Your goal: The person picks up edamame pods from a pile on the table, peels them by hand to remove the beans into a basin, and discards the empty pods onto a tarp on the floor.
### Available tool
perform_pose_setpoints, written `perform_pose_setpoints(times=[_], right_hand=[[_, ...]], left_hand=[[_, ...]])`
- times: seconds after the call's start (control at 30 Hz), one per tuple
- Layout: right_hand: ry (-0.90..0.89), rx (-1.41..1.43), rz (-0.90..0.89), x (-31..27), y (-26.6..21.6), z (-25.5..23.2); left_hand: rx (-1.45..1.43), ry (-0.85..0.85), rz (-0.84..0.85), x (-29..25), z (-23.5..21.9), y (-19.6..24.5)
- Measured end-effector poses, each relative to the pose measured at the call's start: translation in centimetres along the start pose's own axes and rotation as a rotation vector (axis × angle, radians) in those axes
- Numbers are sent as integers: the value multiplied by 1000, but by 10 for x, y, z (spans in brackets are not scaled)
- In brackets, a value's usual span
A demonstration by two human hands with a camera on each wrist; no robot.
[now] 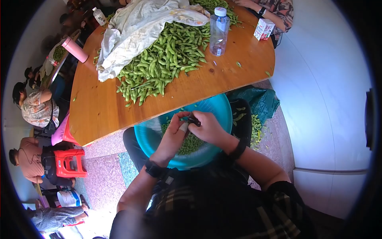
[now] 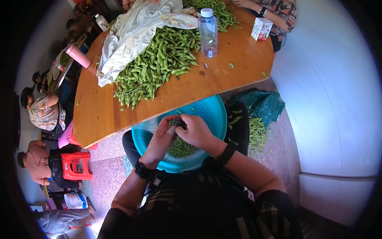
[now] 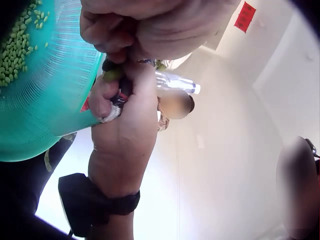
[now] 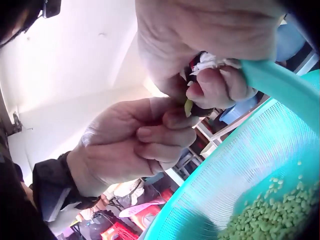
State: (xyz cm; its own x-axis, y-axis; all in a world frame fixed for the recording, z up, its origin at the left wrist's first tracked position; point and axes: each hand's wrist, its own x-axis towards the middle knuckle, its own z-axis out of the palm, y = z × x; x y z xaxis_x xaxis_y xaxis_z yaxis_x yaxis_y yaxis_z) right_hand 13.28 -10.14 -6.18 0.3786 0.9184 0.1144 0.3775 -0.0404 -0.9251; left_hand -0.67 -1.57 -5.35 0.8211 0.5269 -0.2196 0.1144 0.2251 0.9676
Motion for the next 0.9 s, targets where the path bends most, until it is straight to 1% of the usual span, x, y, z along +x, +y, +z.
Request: perform_pose_setpoints(times=[0.07, 0.13, 0.23, 0.27, 0.33, 0.4, 0.43, 0.47, 0.5, 0.53, 0.57, 0.6, 0.63, 0.67, 0.7, 0.73, 0.77, 0.8, 0.83, 0.87, 0.9], right_hand=[[-23, 55, -14, 0, 5, 1], [-52, 110, -33, 0, 5, 1], [-59, 123, -63, -2, 4, 0], [-29, 92, -101, -2, 8, 1], [0, 60, -150, -1, 7, -2], [37, 315, 45, -2, 3, -12], [52, 428, 150, 1, 5, -17], [58, 424, 148, 2, 5, -25], [76, 538, 242, 3, -2, -37], [93, 652, 337, 2, -5, -48], [111, 607, 299, 0, 0, -61], [181, 505, 290, -2, 3, -72], [268, 317, 282, -7, 12, -86], [324, 134, 231, -14, 24, -102], [391, -143, 51, -20, 42, -118], [358, -395, 31, -31, 41, -139], [371, -488, 49, -43, 60, -150], [351, -688, 198, -54, 59, -159], [300, -638, 406, -59, 44, -160], [301, -639, 396, -61, 51, -157], [330, -562, 301, -64, 64, -154]], left_hand=[[-15, 22, -12, -1, 0, 3], [-44, 72, -127, -2, -3, 9], [-19, 49, -103, 0, -7, 9], [-16, 55, -96, -1, -8, 11], [-244, 39, -223, -3, -10, 14], [-279, 37, -220, -2, -18, 3], [-187, 11, -202, -1, -24, -6], [-96, -18, -185, 1, -30, -19], [162, -3, -72, 1, -36, -41], [159, -11, -71, -4, -37, -52], [639, 55, 172, -8, -40, -60], [1121, 134, 427, -6, -44, -59], [968, 162, 404, -10, -36, -32], [977, 177, 415, -14, -31, -8], [840, 238, 348, -18, -27, 15], [700, 296, 283, -21, -24, 37], [836, 387, 338, -22, -24, 59], [837, 403, 345, -12, -31, 67], [965, 505, 491, -1, -39, 73], [1090, 606, 638, 10, -47, 77], [1202, 629, 682, 22, -55, 77]])
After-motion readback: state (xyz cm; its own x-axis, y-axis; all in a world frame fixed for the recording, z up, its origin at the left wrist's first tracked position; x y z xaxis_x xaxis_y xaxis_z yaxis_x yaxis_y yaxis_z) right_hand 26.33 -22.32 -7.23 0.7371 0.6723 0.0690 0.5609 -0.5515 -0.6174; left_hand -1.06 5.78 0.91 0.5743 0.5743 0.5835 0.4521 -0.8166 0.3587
